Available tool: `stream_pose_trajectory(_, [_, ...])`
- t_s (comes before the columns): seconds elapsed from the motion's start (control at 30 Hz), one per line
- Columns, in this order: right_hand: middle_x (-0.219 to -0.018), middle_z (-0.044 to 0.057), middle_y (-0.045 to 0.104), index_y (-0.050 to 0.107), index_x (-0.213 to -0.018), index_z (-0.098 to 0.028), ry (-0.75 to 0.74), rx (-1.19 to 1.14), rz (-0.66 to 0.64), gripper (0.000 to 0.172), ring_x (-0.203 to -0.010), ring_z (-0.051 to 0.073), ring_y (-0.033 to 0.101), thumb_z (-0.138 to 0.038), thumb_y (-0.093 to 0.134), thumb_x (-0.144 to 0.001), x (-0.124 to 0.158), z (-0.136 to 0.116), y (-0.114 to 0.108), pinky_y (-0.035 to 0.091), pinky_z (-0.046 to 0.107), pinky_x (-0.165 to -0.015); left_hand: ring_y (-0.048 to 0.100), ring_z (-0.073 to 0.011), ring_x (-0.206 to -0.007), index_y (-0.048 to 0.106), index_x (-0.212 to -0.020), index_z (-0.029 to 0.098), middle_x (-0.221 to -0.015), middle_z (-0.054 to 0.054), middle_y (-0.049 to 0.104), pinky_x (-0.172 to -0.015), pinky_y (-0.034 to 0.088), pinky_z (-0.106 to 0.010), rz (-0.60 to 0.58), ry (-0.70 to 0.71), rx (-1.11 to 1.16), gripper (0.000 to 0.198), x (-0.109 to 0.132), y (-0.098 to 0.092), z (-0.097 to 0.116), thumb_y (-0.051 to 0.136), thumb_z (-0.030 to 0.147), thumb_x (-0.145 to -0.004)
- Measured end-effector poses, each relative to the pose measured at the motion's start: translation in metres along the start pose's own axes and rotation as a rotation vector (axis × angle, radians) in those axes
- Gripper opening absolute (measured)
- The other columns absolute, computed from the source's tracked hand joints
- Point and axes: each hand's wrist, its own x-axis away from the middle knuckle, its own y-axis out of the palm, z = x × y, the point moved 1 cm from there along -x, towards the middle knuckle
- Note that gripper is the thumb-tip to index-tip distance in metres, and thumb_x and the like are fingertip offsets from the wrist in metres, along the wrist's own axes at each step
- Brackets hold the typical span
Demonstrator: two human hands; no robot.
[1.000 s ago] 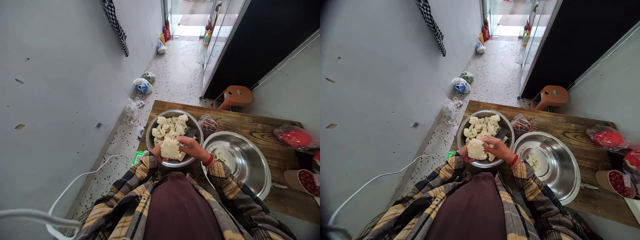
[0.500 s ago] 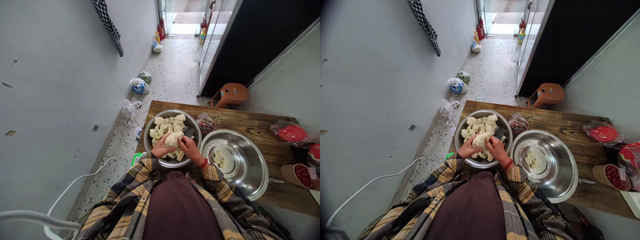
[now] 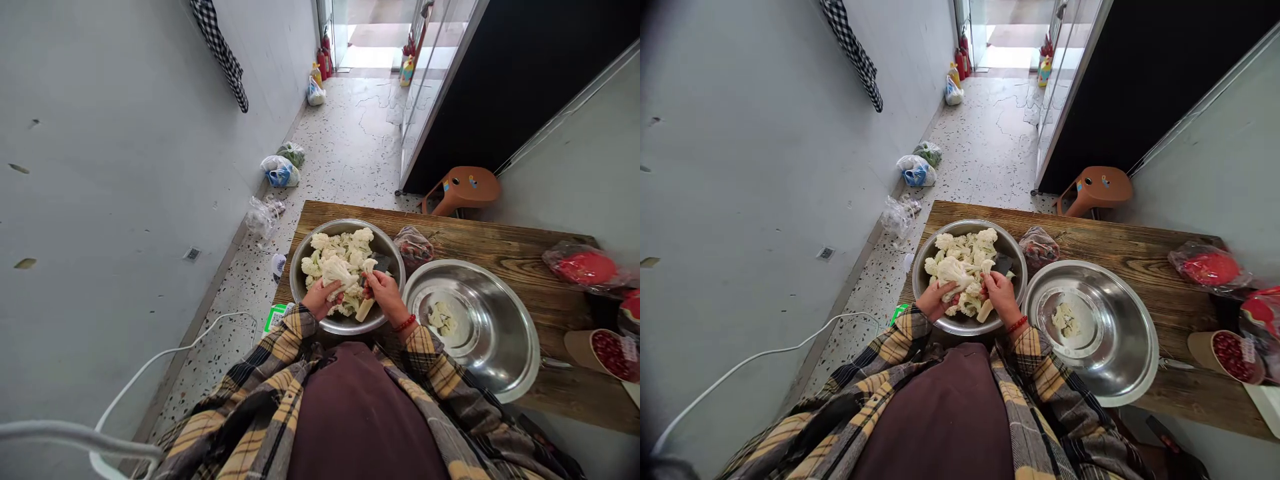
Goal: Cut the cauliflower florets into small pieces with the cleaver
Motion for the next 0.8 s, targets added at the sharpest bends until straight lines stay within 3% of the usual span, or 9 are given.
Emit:
stream_pose_trajectory(0.07, [-0.067, 0.002, 0.061, 0.061, -0.074, -0.021, -0.15, 0.287, -0.018, 0.033, -0.066, 0.018, 0.06, -0.052, 0.054, -0.08, -0.002, -0.001, -0.011, 0.049, 0.031, -0.063, 0.054, -0.0083, -0.055, 0.06, -0.091, 0.012, -0.072, -0.002, 0.063, -0.05, 0.041, -0.021, 0.003, -0.029, -0.009, 0.046, 0.001, -0.007, 0.005, 0.081, 0.037, -0.059])
stream_pose_trajectory(0.13, [-0.089, 0.009, 0.068, 0.066, -0.087, -0.02, -0.329, 0.477, 0.019, 0.031, -0.089, 0.023, 0.063, -0.047, 0.052, -0.084, -0.002, -0.006, -0.016, 0.048, 0.037, -0.081, 0.053, -0.0073, -0.051, 0.06, -0.089, 0.012, -0.068, 0.0, 0.062, -0.047, 0.039, -0.02, 0.01, -0.035, -0.063, 0.044, 0.002, -0.011, 0.009, 0.081, 0.036, -0.059])
stream_pose_trajectory(0.23, [-0.109, 0.011, 0.067, 0.064, -0.11, -0.02, -0.461, 0.529, -0.03, 0.037, -0.101, 0.023, 0.061, -0.044, 0.044, -0.091, 0.002, -0.018, -0.011, 0.045, 0.037, -0.09, 0.048, -0.0055, -0.045, 0.06, -0.089, 0.013, -0.063, 0.003, 0.058, -0.041, 0.033, -0.018, 0.004, 0.013, -0.187, 0.043, 0.003, -0.01, 0.012, 0.081, 0.037, -0.059])
stream_pose_trajectory(0.37, [-0.085, 0.006, 0.069, 0.065, -0.102, -0.02, -0.407, 0.612, -0.2, 0.034, -0.076, 0.02, 0.063, -0.048, 0.054, -0.086, 0.009, -0.023, 0.009, 0.046, 0.03, -0.07, 0.043, -0.0038, -0.042, 0.06, -0.103, 0.012, -0.062, 0.005, 0.055, -0.038, 0.03, -0.018, -0.088, 0.078, -0.313, 0.054, 0.005, 0.0, 0.018, 0.08, 0.042, -0.062])
stream_pose_trajectory(0.43, [-0.074, 0.005, 0.067, 0.065, -0.091, -0.019, -0.35, 0.583, -0.149, 0.032, -0.068, 0.019, 0.061, -0.049, 0.053, -0.086, 0.01, -0.017, 0.015, 0.044, 0.029, -0.064, 0.047, -0.005, -0.045, 0.056, -0.114, 0.012, -0.064, 0.004, 0.057, -0.042, 0.036, -0.018, -0.07, 0.092, -0.293, 0.064, 0.008, 0.005, 0.021, 0.079, 0.043, -0.063])
stream_pose_trajectory(0.5, [-0.073, 0.004, 0.066, 0.062, -0.091, -0.019, -0.288, 0.445, -0.056, 0.034, -0.067, 0.019, 0.061, -0.05, 0.05, -0.087, 0.011, -0.009, 0.019, 0.044, 0.029, -0.061, 0.056, -0.0083, -0.054, 0.052, -0.119, 0.014, -0.07, 0.002, 0.06, -0.047, 0.042, -0.019, -0.006, 0.124, -0.222, 0.071, 0.011, 0.007, 0.019, 0.081, 0.043, -0.061])
stream_pose_trajectory(0.63, [-0.086, 0.006, 0.068, 0.054, -0.102, -0.019, -0.229, 0.223, 0.13, 0.038, -0.076, 0.021, 0.064, -0.051, 0.058, -0.082, 0.017, 0.0, 0.024, 0.047, 0.031, -0.066, 0.059, -0.0104, -0.057, 0.054, -0.104, 0.015, -0.074, 0.001, 0.062, -0.047, 0.045, -0.02, 0.055, 0.152, -0.197, 0.068, 0.011, 0.013, 0.004, 0.086, 0.041, -0.05])
stream_pose_trajectory(0.8, [-0.091, 0.006, 0.068, 0.046, -0.093, -0.023, -0.257, 0.113, 0.147, 0.029, -0.081, 0.02, 0.063, -0.047, 0.058, -0.082, 0.029, -0.004, 0.034, 0.048, 0.032, -0.072, 0.047, -0.0074, -0.037, 0.056, -0.084, 0.015, -0.054, 0.005, 0.055, -0.036, 0.037, -0.021, 0.144, 0.22, -0.18, 0.054, 0.004, 0.024, -0.009, 0.079, 0.055, -0.056])
